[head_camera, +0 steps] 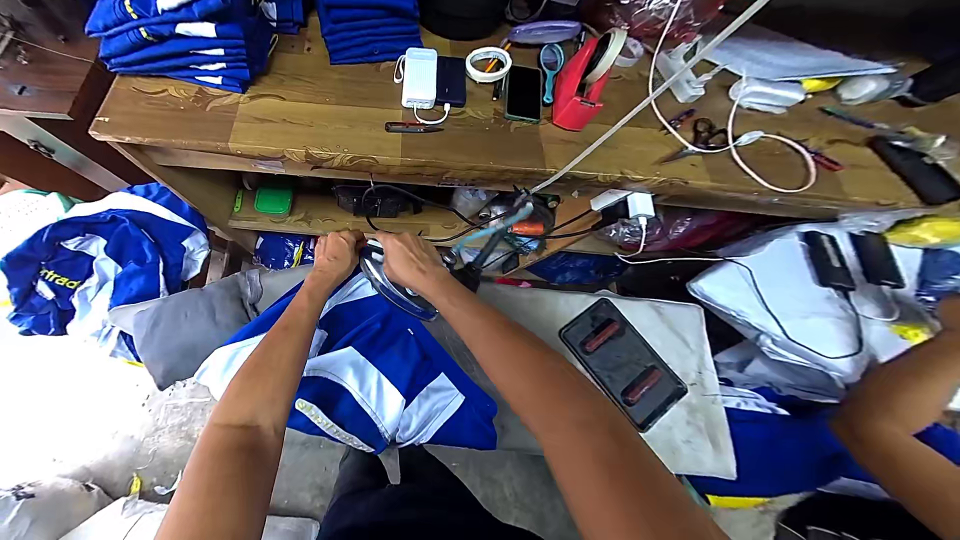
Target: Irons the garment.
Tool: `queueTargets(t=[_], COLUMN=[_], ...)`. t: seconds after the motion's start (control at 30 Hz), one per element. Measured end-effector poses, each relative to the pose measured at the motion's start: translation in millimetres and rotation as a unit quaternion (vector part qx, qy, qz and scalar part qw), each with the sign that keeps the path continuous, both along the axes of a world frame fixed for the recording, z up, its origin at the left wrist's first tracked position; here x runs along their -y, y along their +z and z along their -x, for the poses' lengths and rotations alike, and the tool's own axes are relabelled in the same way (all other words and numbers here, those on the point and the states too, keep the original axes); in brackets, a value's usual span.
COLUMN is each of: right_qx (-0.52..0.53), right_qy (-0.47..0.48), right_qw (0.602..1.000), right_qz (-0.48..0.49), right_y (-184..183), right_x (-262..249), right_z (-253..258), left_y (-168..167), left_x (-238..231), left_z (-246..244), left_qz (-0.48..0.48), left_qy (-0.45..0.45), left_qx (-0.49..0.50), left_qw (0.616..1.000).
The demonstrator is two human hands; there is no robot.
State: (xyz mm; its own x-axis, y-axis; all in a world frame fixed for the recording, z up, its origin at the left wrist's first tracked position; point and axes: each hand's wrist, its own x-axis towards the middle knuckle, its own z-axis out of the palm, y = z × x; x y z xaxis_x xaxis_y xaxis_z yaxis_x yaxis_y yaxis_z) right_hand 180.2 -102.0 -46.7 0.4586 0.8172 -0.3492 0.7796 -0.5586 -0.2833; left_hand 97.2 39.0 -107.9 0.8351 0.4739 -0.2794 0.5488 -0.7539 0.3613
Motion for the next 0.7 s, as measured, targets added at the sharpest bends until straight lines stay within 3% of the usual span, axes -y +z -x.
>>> queueTargets(t=[0.17, 0.27, 0.37, 0.57, 0.7], right_qx=[0.012, 0.026, 0.003, -0.040, -0.034], right_qy=[0.036, 0.050, 0.055, 0.017, -0.010], right_qw=[0.999, 0.998, 0.998, 0.994, 0.993], right_qz=[-0.012, -0.023, 0.013, 0.100, 0.112], right_y=[-1, -6, -7, -1, 3], right_x=[10, 52, 102, 198, 214], right_z=[0, 4, 9, 36, 47], left_y=[-11, -38, -42, -39, -38], left_x=[32, 39, 41, 34, 31], left_z=[23, 35, 34, 23, 21], left_qz=[-0.036, -0.022, -0.031, -0.004, 0.028], left_qy=[-0.004, -0.044, -0.044, -0.026, 0.009], left_qx=[0.125, 0.047, -0.001, -0.036, -0.018], left_qw=[0.992, 0.998, 0.999, 0.999, 0.999])
